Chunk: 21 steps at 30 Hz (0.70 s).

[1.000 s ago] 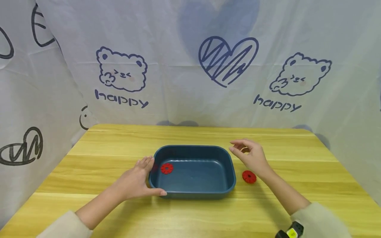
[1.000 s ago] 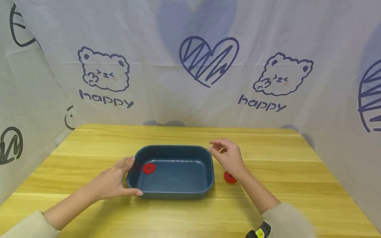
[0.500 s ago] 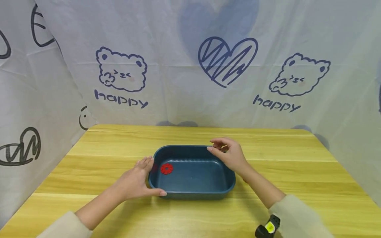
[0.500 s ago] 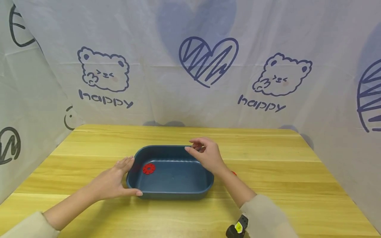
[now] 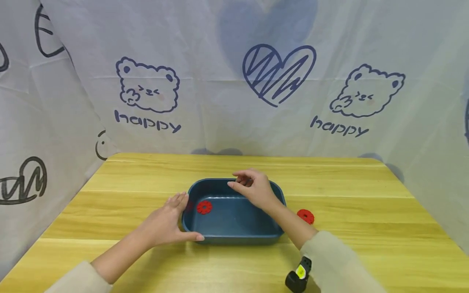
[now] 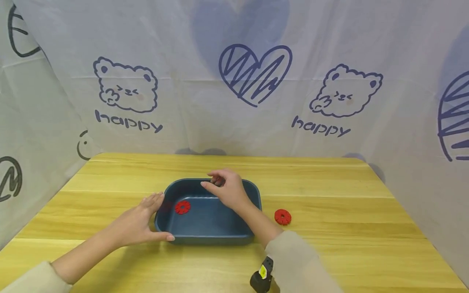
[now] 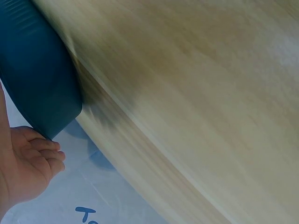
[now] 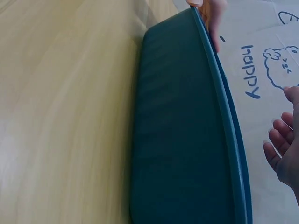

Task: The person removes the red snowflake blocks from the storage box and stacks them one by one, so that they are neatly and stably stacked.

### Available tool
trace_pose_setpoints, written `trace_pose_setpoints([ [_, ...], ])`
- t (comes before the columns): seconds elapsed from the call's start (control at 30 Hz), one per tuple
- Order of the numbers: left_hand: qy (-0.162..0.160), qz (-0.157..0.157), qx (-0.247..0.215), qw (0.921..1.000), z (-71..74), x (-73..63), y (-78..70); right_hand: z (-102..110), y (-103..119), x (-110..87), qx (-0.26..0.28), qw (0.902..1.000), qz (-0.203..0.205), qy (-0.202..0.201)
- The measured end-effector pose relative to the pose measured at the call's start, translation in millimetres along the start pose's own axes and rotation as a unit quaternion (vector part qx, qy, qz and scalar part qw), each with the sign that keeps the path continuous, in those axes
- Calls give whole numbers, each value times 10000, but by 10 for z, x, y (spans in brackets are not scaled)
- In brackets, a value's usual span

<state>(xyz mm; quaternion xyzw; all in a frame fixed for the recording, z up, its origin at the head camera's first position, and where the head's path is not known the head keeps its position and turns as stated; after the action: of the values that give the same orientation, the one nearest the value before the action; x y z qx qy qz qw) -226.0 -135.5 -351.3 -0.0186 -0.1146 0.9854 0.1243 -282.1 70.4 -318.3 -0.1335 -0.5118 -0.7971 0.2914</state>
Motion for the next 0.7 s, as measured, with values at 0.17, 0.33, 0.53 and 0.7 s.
trace_pose_setpoints([
  [0.17, 14, 0, -36, 10000, -2, 0, 4, -189, -14, 55, 18, 9998, -148, 116],
  [0.33, -21, -30, -59, 10000, 2, -1, 1, -353, -36, 90, 18, 9997, -112, 214],
  [0.53, -48, -64, -53, 10000, 8, 1, -10, -506, -145, 93, 53, 9990, -371, 249],
  [0.7, -31, -87, -49, 9999, 7, 0, -8, -614, -217, 100, -29, 9983, -411, 423],
])
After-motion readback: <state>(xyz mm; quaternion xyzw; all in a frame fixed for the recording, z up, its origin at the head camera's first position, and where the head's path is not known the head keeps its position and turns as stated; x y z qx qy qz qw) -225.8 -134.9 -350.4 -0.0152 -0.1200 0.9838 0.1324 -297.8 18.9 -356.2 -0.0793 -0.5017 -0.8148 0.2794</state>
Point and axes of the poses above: each hand's wrist, its own x-axis towards the middle knuckle, its own z-axis out of the back of the hand, y = z × x, the point moved 7 cm from there along x, towards the middle knuckle, and after that the axes turned 11 degrees about z, right-handed, at the moved point
